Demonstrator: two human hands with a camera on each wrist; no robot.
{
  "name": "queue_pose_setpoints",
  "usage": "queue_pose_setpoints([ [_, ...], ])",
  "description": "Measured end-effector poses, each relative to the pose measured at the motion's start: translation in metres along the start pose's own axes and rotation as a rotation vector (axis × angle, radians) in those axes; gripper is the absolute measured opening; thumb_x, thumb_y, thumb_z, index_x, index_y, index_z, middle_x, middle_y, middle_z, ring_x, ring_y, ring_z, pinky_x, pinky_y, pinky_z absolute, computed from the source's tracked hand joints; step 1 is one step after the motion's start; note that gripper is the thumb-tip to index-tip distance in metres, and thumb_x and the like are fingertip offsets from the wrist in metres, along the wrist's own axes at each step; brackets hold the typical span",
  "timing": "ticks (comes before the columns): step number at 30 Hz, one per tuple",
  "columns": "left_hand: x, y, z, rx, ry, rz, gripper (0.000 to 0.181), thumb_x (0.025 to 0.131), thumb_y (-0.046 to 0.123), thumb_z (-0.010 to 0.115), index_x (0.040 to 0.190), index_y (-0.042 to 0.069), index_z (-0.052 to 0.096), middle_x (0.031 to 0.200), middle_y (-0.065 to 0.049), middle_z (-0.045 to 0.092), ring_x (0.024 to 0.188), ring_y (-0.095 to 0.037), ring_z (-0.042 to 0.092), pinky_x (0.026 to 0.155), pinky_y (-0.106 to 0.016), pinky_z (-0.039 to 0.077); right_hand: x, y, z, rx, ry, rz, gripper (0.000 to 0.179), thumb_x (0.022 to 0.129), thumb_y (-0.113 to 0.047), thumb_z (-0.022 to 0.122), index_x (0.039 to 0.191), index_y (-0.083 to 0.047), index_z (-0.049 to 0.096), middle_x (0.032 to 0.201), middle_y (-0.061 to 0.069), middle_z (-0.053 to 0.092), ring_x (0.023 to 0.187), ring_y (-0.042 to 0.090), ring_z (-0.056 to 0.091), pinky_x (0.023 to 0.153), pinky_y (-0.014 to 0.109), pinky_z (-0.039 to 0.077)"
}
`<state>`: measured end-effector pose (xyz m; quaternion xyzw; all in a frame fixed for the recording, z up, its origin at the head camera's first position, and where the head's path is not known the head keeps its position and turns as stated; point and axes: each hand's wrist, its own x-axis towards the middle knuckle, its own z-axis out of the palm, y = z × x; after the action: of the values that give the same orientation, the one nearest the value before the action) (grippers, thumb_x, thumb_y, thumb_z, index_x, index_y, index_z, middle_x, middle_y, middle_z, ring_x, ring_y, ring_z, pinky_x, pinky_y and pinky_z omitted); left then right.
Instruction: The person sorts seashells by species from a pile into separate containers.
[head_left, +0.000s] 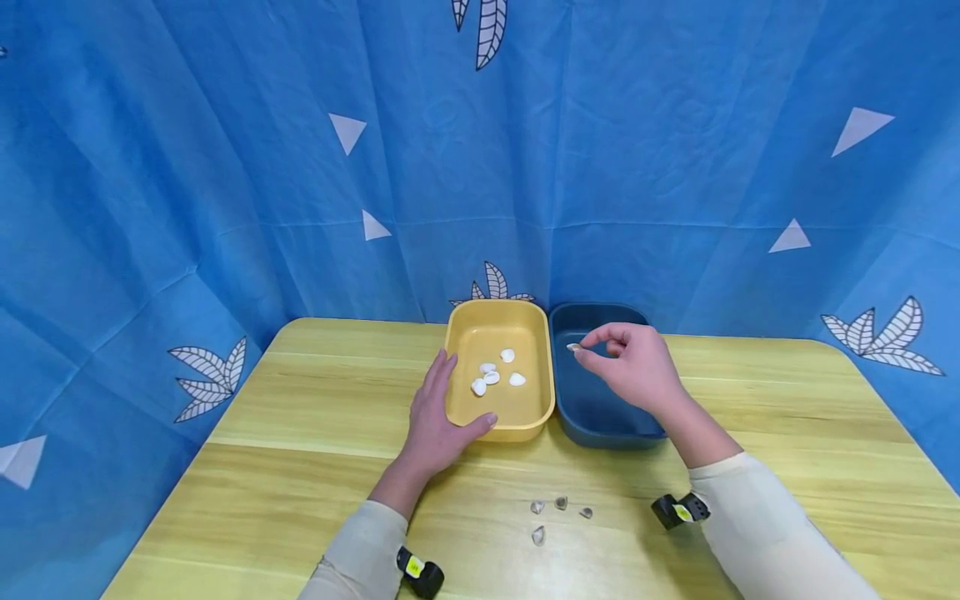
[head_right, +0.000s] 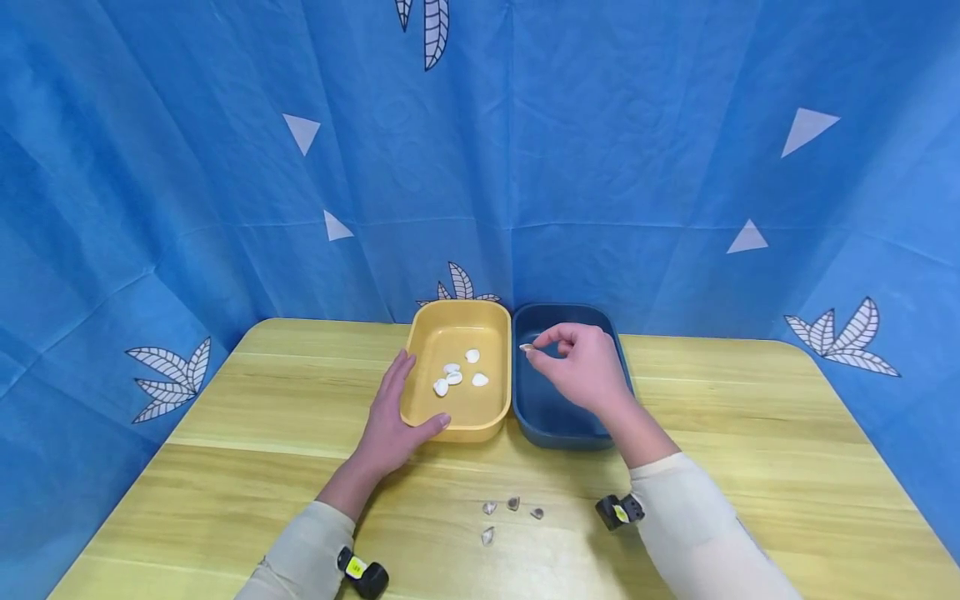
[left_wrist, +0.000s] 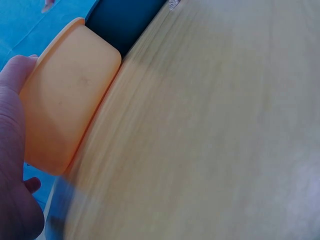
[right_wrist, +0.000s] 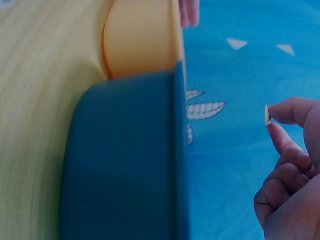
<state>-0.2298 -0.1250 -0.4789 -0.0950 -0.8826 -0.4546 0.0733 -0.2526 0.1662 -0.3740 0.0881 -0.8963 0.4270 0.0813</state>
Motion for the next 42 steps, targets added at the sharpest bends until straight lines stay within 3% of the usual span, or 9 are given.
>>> queue_pose_setpoints([
  [15,0.002,0.0,0.002,-0.008,0.008,0.009,0.105,0.077,0.055,0.079,0.159,0.019,0.025,0.165,0.009,0.01,0.146,-0.032,0.019,0.113,-0.061,0.015,0.035,0.042,0.02,-0.082,0.014,0.142,0.022,0.088,-0.031,0.076,0.092,-0.009,0.076,0.057,0.0,0.043,0.054,0.023,0.045,0.05,0.033,0.036],
  [21,0.001,0.001,0.001,-0.008,0.003,0.004,0.104,0.077,0.055,0.078,0.16,0.024,0.024,0.165,0.009,0.01,0.147,-0.03,0.018,0.113,-0.06,0.014,0.037,0.054,0.027,-0.116,0.011,0.177,0.024,0.089,-0.031,0.076,0.093,-0.007,0.076,0.065,0.003,0.054,0.063,0.024,0.05,0.055,0.034,0.039],
  [28,0.0,0.002,-0.001,-0.002,-0.002,0.004,0.103,0.078,0.053,0.079,0.159,0.023,0.024,0.166,0.006,0.01,0.147,-0.031,0.018,0.113,-0.061,0.014,0.036,0.06,0.033,-0.121,-0.01,0.192,0.023,0.089,-0.028,0.076,0.094,-0.006,0.076,0.074,0.005,0.061,0.069,0.025,0.051,0.058,0.034,0.041],
  [35,-0.001,0.002,-0.001,0.0,-0.003,0.014,0.104,0.078,0.053,0.079,0.159,0.019,0.025,0.166,0.003,0.01,0.147,-0.032,0.018,0.112,-0.062,0.013,0.035,0.06,0.035,-0.114,-0.029,0.209,0.024,0.089,-0.029,0.075,0.096,-0.006,0.075,0.075,0.007,0.06,0.071,0.026,0.051,0.06,0.035,0.042],
  [42,0.0,0.001,-0.001,-0.005,-0.003,0.017,0.104,0.078,0.053,0.078,0.159,0.016,0.025,0.166,0.003,0.01,0.147,-0.031,0.017,0.113,-0.062,0.013,0.038,0.064,0.034,-0.136,-0.042,0.174,0.02,0.089,-0.025,0.075,0.096,-0.006,0.076,0.076,0.006,0.061,0.07,0.026,0.052,0.06,0.035,0.042],
])
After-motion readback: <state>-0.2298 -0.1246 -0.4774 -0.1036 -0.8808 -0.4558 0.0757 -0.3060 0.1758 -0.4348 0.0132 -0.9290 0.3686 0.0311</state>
